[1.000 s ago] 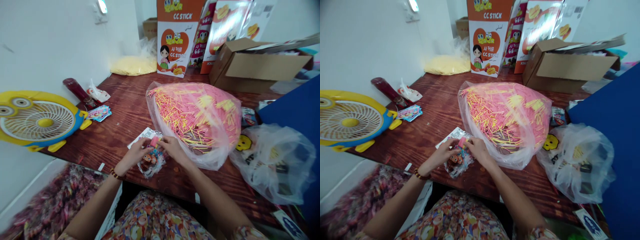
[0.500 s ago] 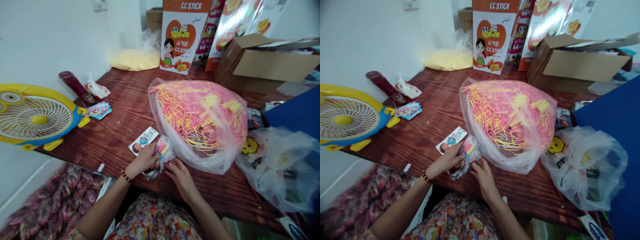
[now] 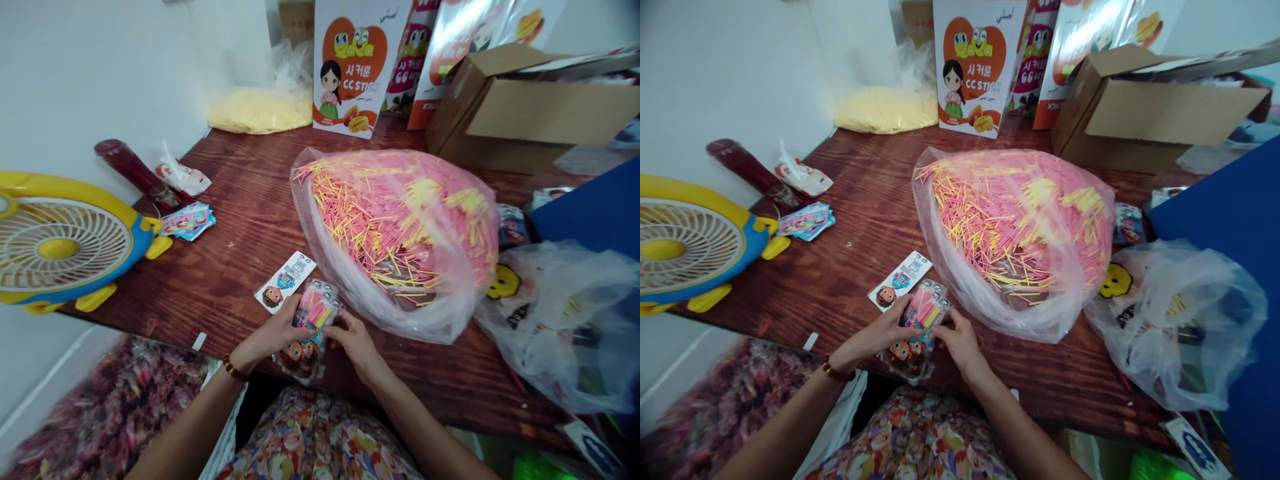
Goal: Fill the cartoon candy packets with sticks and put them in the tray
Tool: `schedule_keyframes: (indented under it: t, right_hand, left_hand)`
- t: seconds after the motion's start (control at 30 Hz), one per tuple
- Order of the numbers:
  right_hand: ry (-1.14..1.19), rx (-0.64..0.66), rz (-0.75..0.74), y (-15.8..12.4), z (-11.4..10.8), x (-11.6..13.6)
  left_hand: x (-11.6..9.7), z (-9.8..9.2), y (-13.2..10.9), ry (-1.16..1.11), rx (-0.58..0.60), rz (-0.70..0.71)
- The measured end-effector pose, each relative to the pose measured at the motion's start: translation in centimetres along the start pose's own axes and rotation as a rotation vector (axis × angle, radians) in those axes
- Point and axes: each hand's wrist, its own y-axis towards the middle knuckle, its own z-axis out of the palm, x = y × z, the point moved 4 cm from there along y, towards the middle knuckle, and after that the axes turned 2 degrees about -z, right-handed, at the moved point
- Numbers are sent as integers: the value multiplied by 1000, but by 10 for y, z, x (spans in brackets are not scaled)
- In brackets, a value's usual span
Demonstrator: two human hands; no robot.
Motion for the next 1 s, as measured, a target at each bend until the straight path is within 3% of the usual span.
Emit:
schedule_keyframes:
  t: [0.17, 0.23, 0.33, 0.53, 0.67, 0.8, 0.93, 1.0]
  right_hand:
    - [-267, 45, -244, 5, 3, 7]
    - [-362, 6, -275, 3, 5, 5]
    - [-319, -30, -276, -1, 9, -4]
    - [-186, 189, -212, 2, 16, -3]
    - [-336, 308, -248, 1, 20, 18]
    - [-430, 316, -337, -1, 21, 31]
    - [-845, 230, -321, 0, 15, 45]
    - [-1122, 199, -339, 0, 14, 55]
  left_hand:
    - [4, 2, -16, -117, -68, 2]
    - [12, 2, -20, -179, -148, -29]
    - [22, 5, -24, -322, -220, -24]
    - [21, 15, -32, -502, -187, 20]
    - [27, 28, -35, -568, -200, 7]
    - [36, 49, -36, -660, -240, -2]
    - [31, 50, -40, -561, -284, 19]
    - [28, 38, -45, -464, -392, 86]
